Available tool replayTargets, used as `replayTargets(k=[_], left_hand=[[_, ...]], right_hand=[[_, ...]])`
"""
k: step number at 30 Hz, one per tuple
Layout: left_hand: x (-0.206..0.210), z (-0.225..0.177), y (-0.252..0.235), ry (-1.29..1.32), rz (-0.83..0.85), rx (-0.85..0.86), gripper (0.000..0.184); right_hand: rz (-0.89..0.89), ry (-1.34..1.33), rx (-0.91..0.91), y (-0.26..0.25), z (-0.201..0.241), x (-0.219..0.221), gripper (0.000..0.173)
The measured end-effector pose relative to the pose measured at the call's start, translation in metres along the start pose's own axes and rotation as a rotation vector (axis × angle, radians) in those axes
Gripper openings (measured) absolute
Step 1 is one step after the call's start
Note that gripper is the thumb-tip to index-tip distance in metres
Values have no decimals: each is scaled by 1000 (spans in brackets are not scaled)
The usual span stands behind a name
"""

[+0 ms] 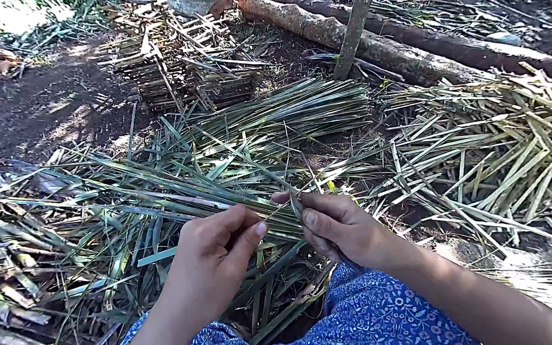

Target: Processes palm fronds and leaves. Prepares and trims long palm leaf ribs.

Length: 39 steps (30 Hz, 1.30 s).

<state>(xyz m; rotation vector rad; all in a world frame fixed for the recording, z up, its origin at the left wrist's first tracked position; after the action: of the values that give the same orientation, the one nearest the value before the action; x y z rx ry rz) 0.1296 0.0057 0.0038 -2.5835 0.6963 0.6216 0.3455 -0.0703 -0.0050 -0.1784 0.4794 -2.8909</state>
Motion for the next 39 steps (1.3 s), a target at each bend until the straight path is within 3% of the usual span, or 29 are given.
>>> replayTargets(k=[5, 13, 21, 23, 28, 32, 36, 39], left_hand=[[-2, 4, -1, 18, 52, -19, 17], [-13, 10, -1, 88, 118, -131, 15], [-55, 51, 2, 103, 165, -308, 13], [-76, 73, 1, 61, 122, -410, 14], [-97, 97, -3, 19, -163, -619, 17], [-79, 76, -4, 100, -190, -612, 21], [-52, 49, -4, 147, -56, -486, 19], [-35, 38, -3, 184, 34, -383, 18]], right_hand=[[-184, 44, -56, 1, 3, -17, 35], [-321, 111, -173, 1, 10, -30, 36], [-648, 119, -253, 8, 28, -81, 40], [-764, 131, -250, 10, 32, -97, 43], [-954, 48, -276, 8, 24, -123, 43], [-810, 116, -121, 5, 15, -101, 40], [-374, 124, 65, -8, 3, -48, 40], [-167, 50, 117, -16, 2, -14, 41]])
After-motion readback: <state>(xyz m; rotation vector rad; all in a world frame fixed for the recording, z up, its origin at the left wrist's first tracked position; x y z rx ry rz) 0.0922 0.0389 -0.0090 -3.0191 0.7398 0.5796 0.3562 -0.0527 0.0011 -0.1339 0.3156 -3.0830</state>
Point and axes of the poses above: each hand's wrist, its own y-axis away from the middle knuckle, its own x-axis out of the palm, z = x × y, the point moved 1 cm from there along -y, towards the middle knuckle, and after that the axes turned 13 degrees about -x, right-handed, at the moved point
